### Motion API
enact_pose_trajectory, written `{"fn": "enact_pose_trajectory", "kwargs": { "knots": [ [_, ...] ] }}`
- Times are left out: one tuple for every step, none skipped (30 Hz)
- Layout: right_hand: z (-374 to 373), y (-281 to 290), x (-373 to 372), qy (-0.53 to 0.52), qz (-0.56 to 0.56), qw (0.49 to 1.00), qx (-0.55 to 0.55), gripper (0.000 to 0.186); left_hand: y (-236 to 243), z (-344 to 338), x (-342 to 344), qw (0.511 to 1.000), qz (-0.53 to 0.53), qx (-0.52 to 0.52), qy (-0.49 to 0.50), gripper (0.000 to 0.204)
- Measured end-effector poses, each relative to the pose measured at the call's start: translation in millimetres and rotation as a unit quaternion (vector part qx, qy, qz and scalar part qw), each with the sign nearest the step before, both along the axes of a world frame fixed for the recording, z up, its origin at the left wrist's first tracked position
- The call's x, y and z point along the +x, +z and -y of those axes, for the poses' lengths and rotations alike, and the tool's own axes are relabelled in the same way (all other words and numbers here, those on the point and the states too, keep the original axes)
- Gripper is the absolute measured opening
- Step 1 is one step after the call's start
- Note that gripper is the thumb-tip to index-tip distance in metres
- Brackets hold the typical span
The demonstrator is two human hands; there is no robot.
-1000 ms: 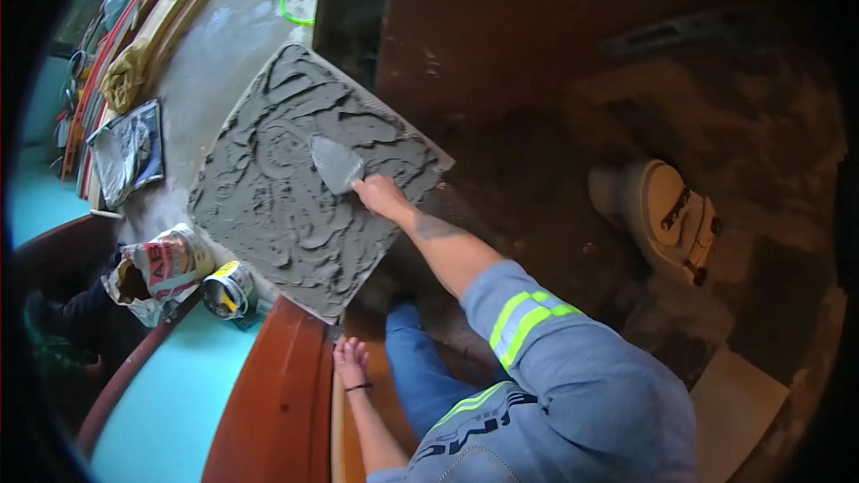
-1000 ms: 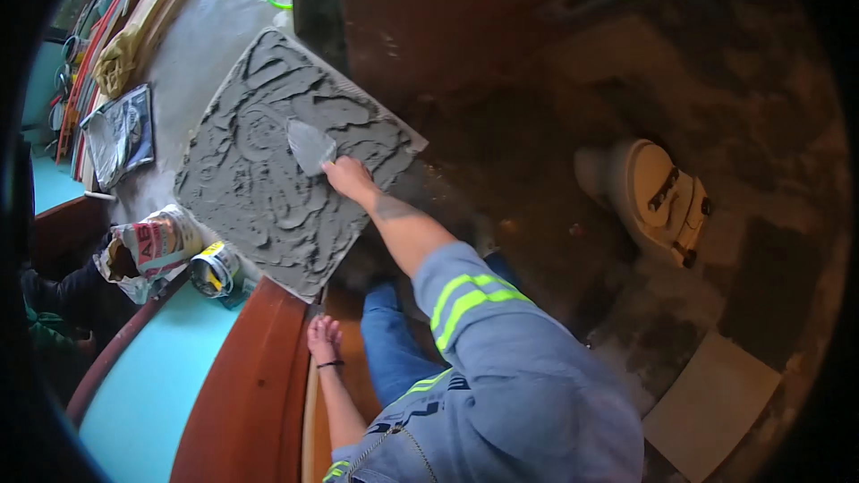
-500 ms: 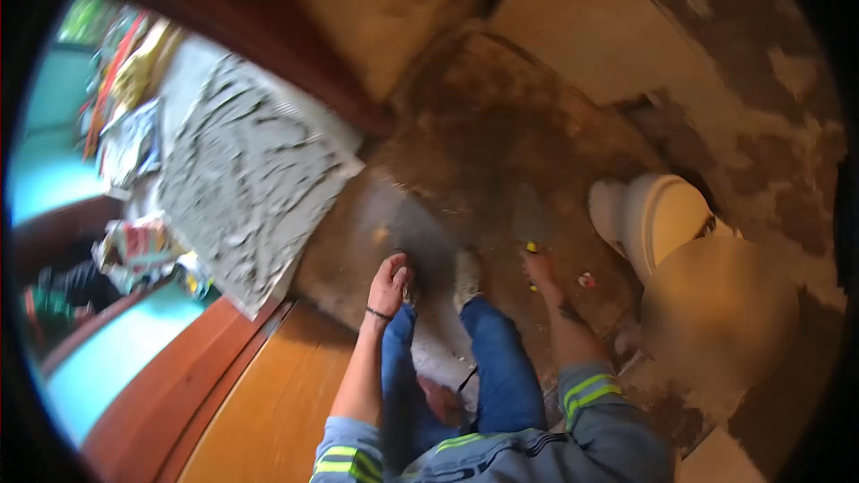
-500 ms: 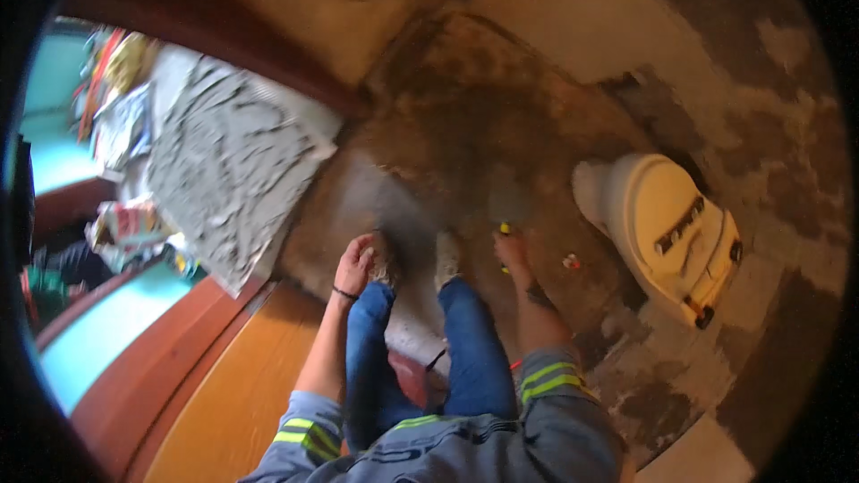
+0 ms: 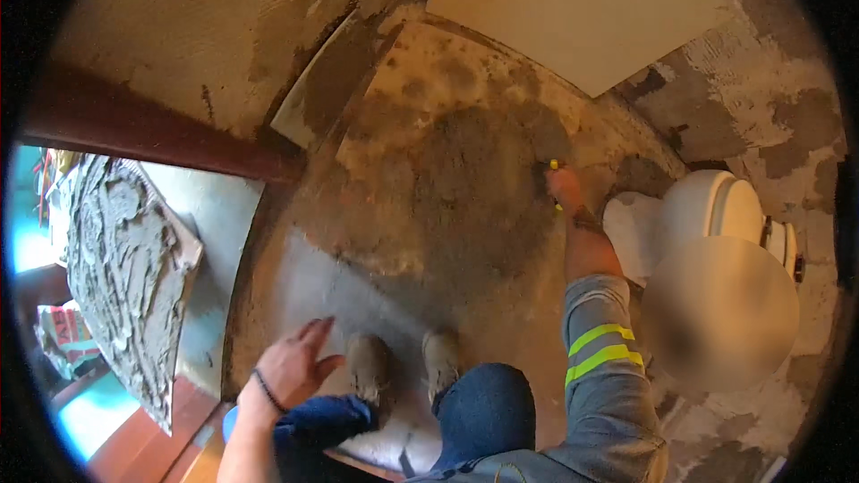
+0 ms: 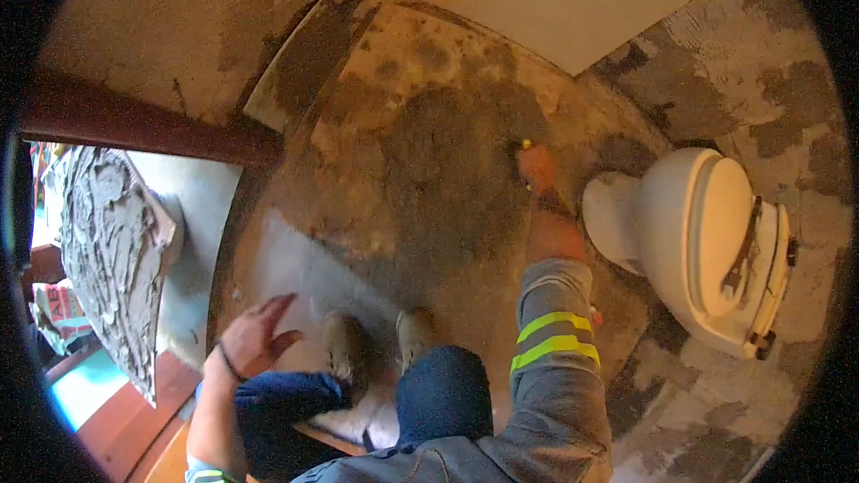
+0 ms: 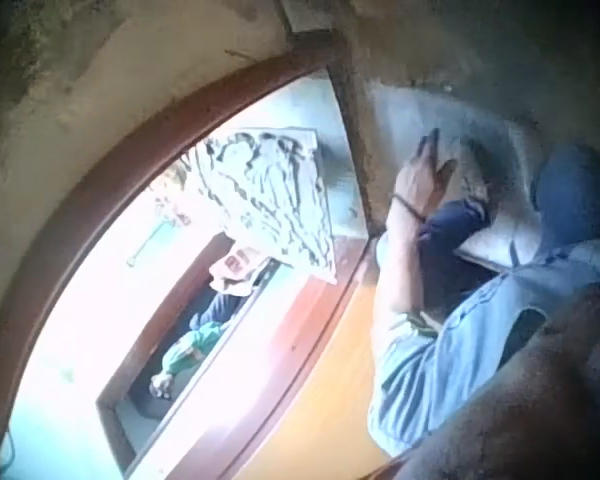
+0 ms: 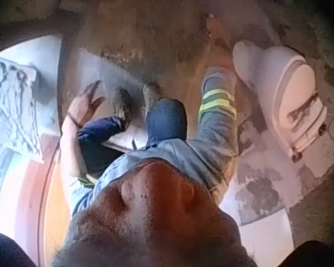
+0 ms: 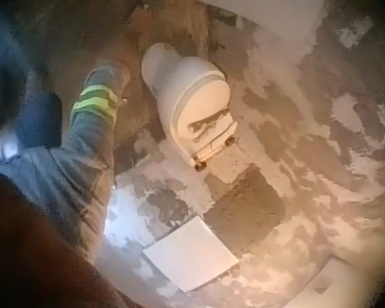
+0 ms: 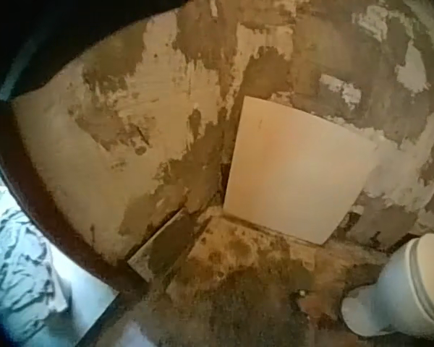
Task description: The person is applying thin-set mortar or adhesive to the back of a tile using a trowel in a bathroom under renovation.
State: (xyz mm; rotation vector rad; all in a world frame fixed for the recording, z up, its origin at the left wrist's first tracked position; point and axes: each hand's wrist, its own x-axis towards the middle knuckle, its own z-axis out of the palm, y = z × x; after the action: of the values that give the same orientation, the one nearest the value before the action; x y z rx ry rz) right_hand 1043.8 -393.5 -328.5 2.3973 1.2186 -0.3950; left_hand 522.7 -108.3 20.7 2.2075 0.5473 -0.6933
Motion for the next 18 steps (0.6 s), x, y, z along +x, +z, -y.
{"fn": "enact_pose_trajectory", "kwargs": {
  "knots": [
    [6.5, 12.9, 27.5, -0.113, 0.012, 0.988, 0.104, 0.035, -7.6, -5.2, 10.8, 0.996, 0.061, 0.066, 0.007, 0.054],
    [11.6, 11.9, 37.1, -0.223, 0.006, 0.952, 0.212, 0.033, -13.3, -8.5, 18.5, 0.989, 0.090, 0.114, -0.006, 0.054],
    [0.7, 32.5, 45.7, -0.233, -0.074, 0.952, 0.185, 0.032, -11.7, -12.1, 23.1, 0.980, 0.118, 0.161, -0.017, 0.054],
    [-29.3, 43.6, 29.7, -0.244, -0.180, 0.938, 0.166, 0.030, -8.1, -13.0, 31.1, 0.980, 0.097, 0.174, -0.030, 0.053],
    [-121.9, 73.4, -47.3, -0.297, -0.301, 0.884, 0.200, 0.031, 0.7, -21.2, 24.6, 0.975, 0.058, 0.213, -0.039, 0.053],
    [-52.7, 83.6, 5.0, -0.159, -0.207, 0.936, 0.238, 0.029, -12.9, -5.7, 61.9, 0.988, 0.112, 0.087, -0.054, 0.053],
    [-53.7, 96.6, -20.1, -0.131, -0.270, 0.922, 0.245, 0.028, -19.8, -5.8, 81.1, 0.991, 0.110, 0.003, -0.069, 0.054],
    [-78.1, 116.1, -60.0, -0.104, -0.319, 0.905, 0.261, 0.029, -30.6, -5.6, 81.8, 0.992, 0.074, 0.034, -0.100, 0.056],
    [-80.2, 125.8, -97.8, -0.087, -0.273, 0.880, 0.378, 0.029, -36.6, 1.4, 82.4, 0.982, 0.098, 0.098, -0.130, 0.058],
    [-95.8, 153.5, -128.2, -0.080, -0.311, 0.873, 0.366, 0.030, -41.7, -2.9, 80.0, 0.965, 0.109, 0.131, -0.200, 0.058],
    [-77.8, 142.9, -124.9, -0.059, -0.312, 0.837, 0.447, 0.026, -45.6, 5.9, 92.0, 0.939, 0.126, 0.124, -0.296, 0.060],
    [-55.9, 131.4, -129.5, -0.037, -0.204, 0.888, 0.411, 0.020, -51.8, 14.5, 102.4, 0.931, 0.161, 0.062, -0.323, 0.054],
    [-86.7, 118.4, -154.9, 0.008, -0.129, 0.911, 0.392, 0.016, -37.5, 8.3, 99.1, 0.929, 0.156, 0.008, -0.335, 0.053],
    [-95.2, 126.2, -179.3, 0.051, -0.079, 0.910, 0.405, 0.015, -41.3, 0.0, 93.7, 0.915, 0.172, -0.017, -0.365, 0.053],
    [-107.7, 130.5, -201.7, 0.099, -0.037, 0.903, 0.416, 0.015, -50.2, -12.1, 84.3, 0.922, 0.136, -0.086, -0.353, 0.052],
    [-114.0, 129.2, -211.8, 0.140, -0.031, 0.960, 0.239, 0.018, -51.3, -13.8, 84.9, 0.922, 0.105, -0.153, -0.340, 0.052],
    [-115.0, 122.2, -224.3, 0.136, -0.014, 0.974, 0.179, 0.018, -49.4, -10.2, 88.6, 0.913, 0.114, -0.169, -0.355, 0.052],
    [-114.8, 112.3, -234.5, 0.115, 0.005, 0.983, 0.143, 0.018, -47.6, -10.7, 88.5, 0.930, 0.019, -0.128, -0.344, 0.054]
  ]
}}
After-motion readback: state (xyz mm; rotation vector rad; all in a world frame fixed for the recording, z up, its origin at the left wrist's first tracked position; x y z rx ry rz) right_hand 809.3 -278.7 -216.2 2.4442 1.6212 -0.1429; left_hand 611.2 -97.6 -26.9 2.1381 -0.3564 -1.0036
